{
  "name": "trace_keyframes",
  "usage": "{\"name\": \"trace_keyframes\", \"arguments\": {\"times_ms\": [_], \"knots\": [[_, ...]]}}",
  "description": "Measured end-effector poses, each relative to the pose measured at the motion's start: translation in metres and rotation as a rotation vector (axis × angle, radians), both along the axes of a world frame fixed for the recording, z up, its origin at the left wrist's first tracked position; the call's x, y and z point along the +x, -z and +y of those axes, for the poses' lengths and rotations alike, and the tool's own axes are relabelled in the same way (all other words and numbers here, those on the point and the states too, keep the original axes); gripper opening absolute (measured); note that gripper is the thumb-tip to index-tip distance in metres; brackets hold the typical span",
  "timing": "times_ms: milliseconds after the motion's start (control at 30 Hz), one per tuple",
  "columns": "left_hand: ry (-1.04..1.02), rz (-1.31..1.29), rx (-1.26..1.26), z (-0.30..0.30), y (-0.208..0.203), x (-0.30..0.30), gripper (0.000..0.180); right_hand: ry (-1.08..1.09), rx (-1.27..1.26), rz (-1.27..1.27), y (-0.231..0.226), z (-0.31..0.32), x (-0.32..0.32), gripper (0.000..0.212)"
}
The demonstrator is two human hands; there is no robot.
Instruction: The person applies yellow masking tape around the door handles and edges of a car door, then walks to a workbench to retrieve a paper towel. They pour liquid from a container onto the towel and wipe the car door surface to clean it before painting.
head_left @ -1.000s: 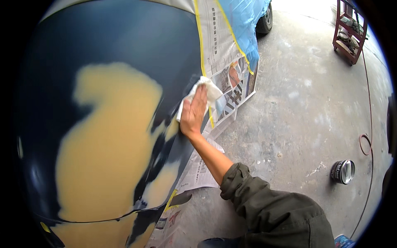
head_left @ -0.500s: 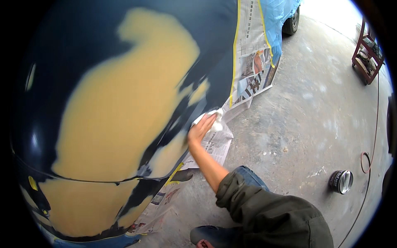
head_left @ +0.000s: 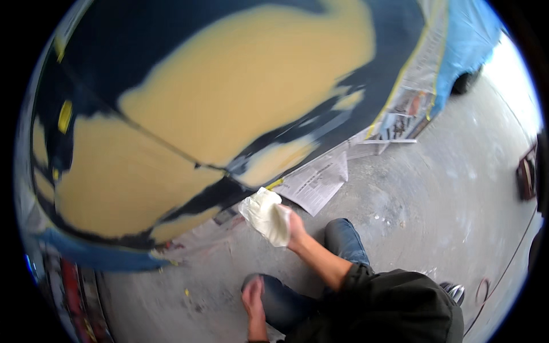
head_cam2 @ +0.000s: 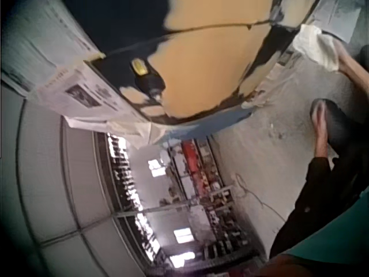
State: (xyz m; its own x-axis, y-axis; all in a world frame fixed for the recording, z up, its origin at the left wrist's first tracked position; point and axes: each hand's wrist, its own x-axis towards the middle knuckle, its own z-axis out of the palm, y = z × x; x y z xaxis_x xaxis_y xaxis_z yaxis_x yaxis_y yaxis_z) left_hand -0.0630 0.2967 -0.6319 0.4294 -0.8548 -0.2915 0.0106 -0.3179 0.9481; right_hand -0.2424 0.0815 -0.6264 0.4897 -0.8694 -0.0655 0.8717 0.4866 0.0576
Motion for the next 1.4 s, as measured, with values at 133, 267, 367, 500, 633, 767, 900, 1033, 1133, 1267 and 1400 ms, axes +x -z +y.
{"name": "trace_keyframes", "arguments": {"times_ms": [133, 267, 367, 500, 633, 767, 900, 1033, 1133, 1267, 1400], "knots": [[0.029, 0.361, -0.196, -0.083, -0.083, -0.08, 0.034, -0.216, -0.025, -0.042, -0.024, 0.04, -0.031, 0.049], [0.016, 0.086, -0.384, -0.116, -0.081, -0.114, 0.026, -0.171, -0.067, 0.445, 0.014, 0.048, -0.07, 0.049], [0.064, -0.3, -0.38, -0.111, -0.081, -0.128, 0.023, -0.266, 0.136, 0.541, 0.003, 0.065, -0.11, 0.053], [0.672, -0.619, -0.401, -0.116, -0.051, -0.186, 0.031, -0.131, 0.069, 0.281, 0.039, 0.059, -0.146, 0.047], [0.675, -0.621, -0.622, -0.104, -0.065, -0.209, 0.046, 0.223, 0.055, 0.337, 0.038, 0.018, -0.209, 0.046], [0.526, -0.486, -0.349, -0.055, -0.051, -0.161, 0.049, 1.098, -0.068, 0.822, -0.041, -0.067, -0.291, 0.051], [0.35, -0.322, -0.006, 0.015, -0.012, -0.106, 0.043, 1.267, -0.262, 1.251, -0.046, -0.188, -0.345, 0.067], [0.136, -0.519, 0.031, 0.078, 0.021, -0.072, 0.024, 1.638, -0.201, 2.038, -0.051, -0.187, -0.177, 0.072], [0.269, -0.311, 0.221, 0.074, 0.038, -0.049, 0.041, 1.453, -0.659, 2.147, -0.01, -0.148, -0.059, 0.081], [0.286, -0.451, 0.154, 0.052, 0.024, -0.044, 0.035, 1.444, -1.555, 2.504, 0.037, -0.151, -0.082, 0.063], [0.194, -0.604, 0.2, 0.06, 0.009, -0.024, 0.029, 1.077, -1.678, 2.708, 0.022, -0.184, -0.23, 0.068]]}}
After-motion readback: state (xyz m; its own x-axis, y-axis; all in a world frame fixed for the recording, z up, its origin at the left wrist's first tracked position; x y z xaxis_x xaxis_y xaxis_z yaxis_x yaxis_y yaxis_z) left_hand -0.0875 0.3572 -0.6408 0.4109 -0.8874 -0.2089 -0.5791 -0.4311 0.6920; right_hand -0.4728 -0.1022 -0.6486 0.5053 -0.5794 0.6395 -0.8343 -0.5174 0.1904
